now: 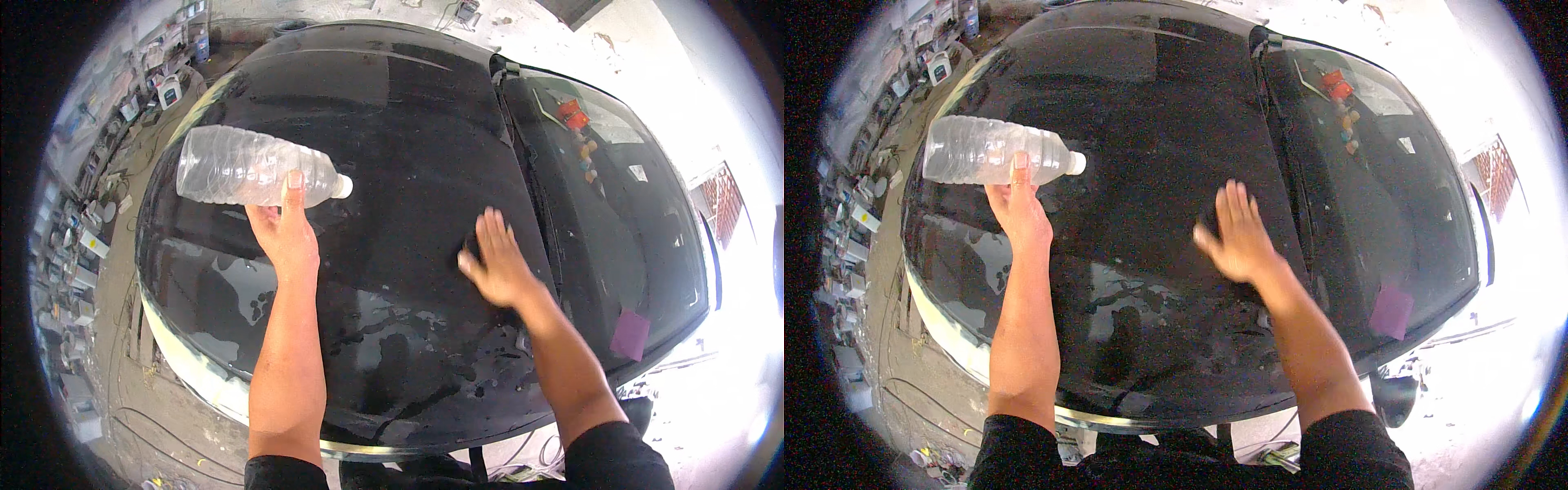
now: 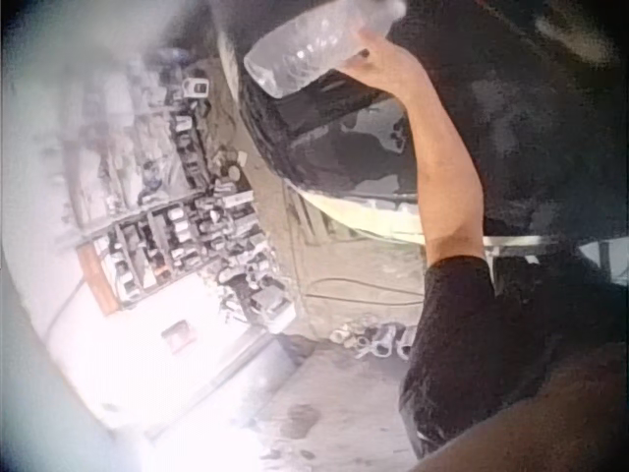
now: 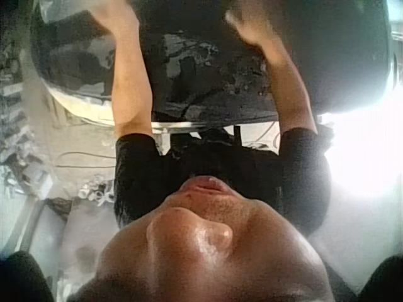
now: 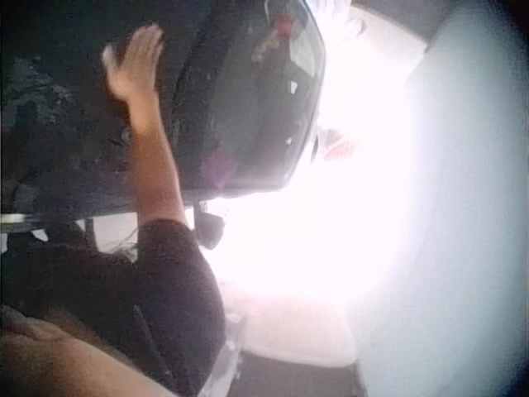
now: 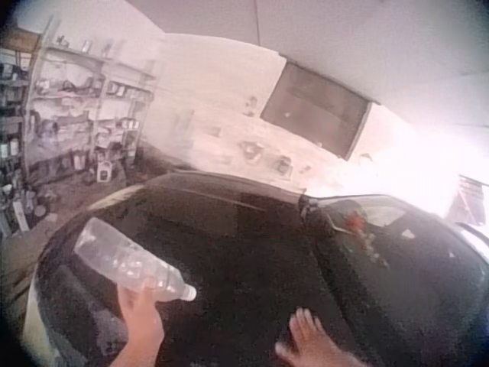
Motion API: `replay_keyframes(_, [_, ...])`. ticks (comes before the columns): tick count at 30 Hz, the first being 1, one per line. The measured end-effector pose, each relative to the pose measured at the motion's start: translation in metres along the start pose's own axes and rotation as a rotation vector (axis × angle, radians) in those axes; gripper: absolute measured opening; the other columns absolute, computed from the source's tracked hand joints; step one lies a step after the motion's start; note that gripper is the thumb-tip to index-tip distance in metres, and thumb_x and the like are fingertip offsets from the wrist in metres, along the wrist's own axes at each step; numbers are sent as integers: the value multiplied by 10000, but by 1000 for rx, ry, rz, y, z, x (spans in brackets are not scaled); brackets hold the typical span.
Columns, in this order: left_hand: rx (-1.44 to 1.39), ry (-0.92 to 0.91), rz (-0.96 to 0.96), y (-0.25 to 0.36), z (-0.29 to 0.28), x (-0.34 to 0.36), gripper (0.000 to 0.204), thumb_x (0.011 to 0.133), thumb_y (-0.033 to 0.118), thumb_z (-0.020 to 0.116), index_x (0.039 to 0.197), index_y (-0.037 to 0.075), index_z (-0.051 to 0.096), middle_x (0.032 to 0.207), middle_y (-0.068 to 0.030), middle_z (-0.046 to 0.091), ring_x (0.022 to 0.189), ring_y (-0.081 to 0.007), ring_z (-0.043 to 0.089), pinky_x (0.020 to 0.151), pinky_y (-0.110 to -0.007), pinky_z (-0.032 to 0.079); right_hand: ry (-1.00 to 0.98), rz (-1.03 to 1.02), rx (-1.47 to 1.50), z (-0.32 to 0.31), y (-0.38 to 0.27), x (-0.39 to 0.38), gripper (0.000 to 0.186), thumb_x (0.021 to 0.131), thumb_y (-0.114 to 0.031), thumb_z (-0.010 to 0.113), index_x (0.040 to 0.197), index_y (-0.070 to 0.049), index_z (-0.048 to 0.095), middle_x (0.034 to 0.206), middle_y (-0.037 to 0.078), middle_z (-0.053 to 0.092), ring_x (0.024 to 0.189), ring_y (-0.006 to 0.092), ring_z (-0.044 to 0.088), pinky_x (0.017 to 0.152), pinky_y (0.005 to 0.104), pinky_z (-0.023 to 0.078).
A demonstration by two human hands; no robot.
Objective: The person wet-sands the hood of a car by pouring water from a plastic bottle and rubbing the surface with a sanding block.
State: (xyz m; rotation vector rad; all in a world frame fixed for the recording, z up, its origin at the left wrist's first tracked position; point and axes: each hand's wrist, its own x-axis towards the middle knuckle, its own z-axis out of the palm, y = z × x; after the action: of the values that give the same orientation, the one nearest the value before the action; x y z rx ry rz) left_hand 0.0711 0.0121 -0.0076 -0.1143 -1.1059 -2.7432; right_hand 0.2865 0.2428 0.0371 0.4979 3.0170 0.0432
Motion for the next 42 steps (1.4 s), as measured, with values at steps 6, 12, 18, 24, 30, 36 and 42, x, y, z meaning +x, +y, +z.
replay_keyframes(6, [41, -60, 53, -2, 2, -3, 469, 874, 17, 723, 1280, 6, 489, 1276, -98, 539, 1174, -177, 519, 1024, -330, 401, 88, -274, -38, -2, -138, 96, 861, 962, -590, 421, 1420, 135, 352, 1550, 293, 270, 1472, 414, 203, 1210, 474, 158])
replay_keyframes(12, [102, -15, 23, 5, -9, 1, 505, 873, 15, 723, 1311, 2, 472, 1275, -104, 545, 1197, -193, 516, 1030, -343, 412, -63, -450, 79, -6, -84, 4, 890, 937, -545, 520, 1517, 60, 218, 1595, 285, 137, 1507, 385, 96, 1220, 499, 111])
replay_keyframes(18, [59, -73, 24, -9, 7, -7, 522, 858, 15, 741, 1311, 0, 482, 1279, -107, 552, 1189, -197, 523, 1030, -343, 409, 102, -52, -46, -21, -61, 146, 670, 934, -525, 544, 1164, 103, 569, 1260, 283, 531, 1227, 423, 470, 1032, 525, 369])
replay_keyframes(24, [83, -17, 7, -5, -2, 2, 542, 832, -28, 752, 1300, -14, 479, 1263, -116, 553, 1146, -192, 553, 988, -321, 461, 6, -461, -25, 5, -122, 52, 904, 966, -626, 371, 1486, 103, 251, 1585, 292, 164, 1493, 404, 137, 1225, 485, 116])
replay_keyframes(30, [94, -66, -10, -13, 10, -3, 620, 795, -57, 773, 1321, -5, 450, 1246, -107, 540, 1145, -198, 550, 1012, -326, 444, 200, 29, -5, -5, 11, 120, 799, 965, -522, 492, 1426, 109, 329, 1534, 309, 259, 1459, 417, 216, 1186, 502, 200])
replay_keyframes(36, [59, -31, -43, -12, 0, 2, 580, 806, -56, 762, 1300, -5, 463, 1234, -104, 547, 1126, -190, 558, 1014, -328, 441, 30, -298, -55, 0, -125, 155, 885, 981, -609, 366, 1478, 115, 257, 1572, 304, 194, 1491, 406, 140, 1223, 473, 126])
replay_keyframes(42, [23, -13, -57, -3, -11, 8, 538, 806, -67, 755, 1273, -13, 491, 1202, -101, 574, 1105, -181, 570, 981, -316, 460, -94, -111, -54, -32, -55, 99, 895, 935, -532, 550, 1468, 123, 255, 1570, 309, 187, 1487, 422, 141, 1216, 492, 138])
